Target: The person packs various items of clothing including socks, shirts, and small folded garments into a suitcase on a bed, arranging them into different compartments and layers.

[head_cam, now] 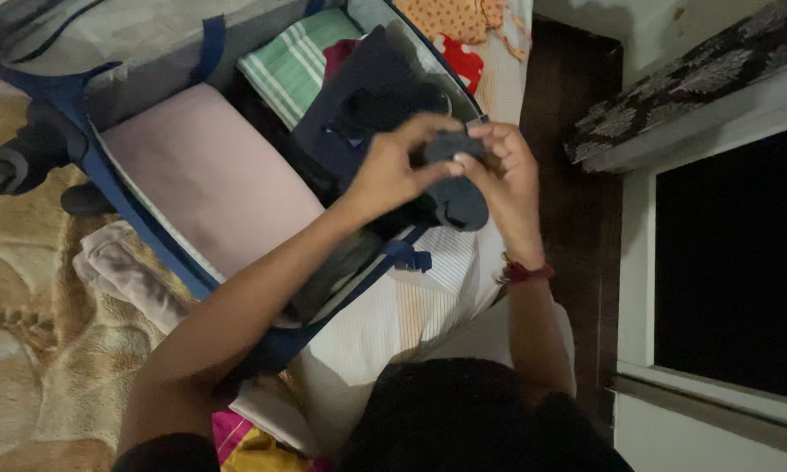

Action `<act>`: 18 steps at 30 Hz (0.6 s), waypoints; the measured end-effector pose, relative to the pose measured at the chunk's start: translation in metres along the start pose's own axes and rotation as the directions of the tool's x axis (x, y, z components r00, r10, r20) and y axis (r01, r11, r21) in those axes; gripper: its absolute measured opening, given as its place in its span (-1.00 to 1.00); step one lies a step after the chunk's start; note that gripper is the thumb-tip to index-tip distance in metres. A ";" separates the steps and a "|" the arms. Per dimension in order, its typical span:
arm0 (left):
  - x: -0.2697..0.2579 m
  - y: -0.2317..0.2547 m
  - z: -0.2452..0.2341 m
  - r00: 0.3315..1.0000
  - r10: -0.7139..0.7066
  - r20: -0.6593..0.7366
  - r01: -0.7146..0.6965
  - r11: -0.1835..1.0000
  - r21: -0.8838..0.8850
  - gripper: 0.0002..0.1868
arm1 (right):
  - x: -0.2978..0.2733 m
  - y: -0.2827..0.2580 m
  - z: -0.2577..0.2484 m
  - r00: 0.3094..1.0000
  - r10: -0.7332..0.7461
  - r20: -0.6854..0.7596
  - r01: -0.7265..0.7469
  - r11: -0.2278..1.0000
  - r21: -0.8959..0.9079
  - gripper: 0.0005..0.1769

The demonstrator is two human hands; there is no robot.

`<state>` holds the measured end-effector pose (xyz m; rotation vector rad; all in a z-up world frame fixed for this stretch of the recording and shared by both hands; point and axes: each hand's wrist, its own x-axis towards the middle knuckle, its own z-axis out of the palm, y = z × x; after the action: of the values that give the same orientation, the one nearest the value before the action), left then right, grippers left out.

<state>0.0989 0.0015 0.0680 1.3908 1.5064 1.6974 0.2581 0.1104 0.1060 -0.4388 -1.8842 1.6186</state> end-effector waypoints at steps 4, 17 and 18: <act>0.008 -0.013 -0.012 0.997 -0.034 0.065 0.056 0.927 -0.370 -0.36 | 0.017 0.008 0.014 0.981 -0.040 -0.189 0.075 0.981 0.180 -0.73; 0.022 -0.076 -0.075 0.937 0.024 -0.348 0.115 0.920 0.374 -0.72 | 0.095 0.129 -0.031 0.982 0.015 -0.188 -0.021 0.999 -0.031 -0.82; 0.021 -0.084 -0.072 0.949 0.035 -0.313 0.118 0.882 0.455 -0.73 | 0.091 0.141 -0.032 0.995 0.019 -0.103 -0.045 0.964 -0.263 -0.79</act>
<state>0.0045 0.0112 0.0065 1.3344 2.2315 1.6489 0.1897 0.2183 -0.0077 -0.6530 -2.0337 1.3409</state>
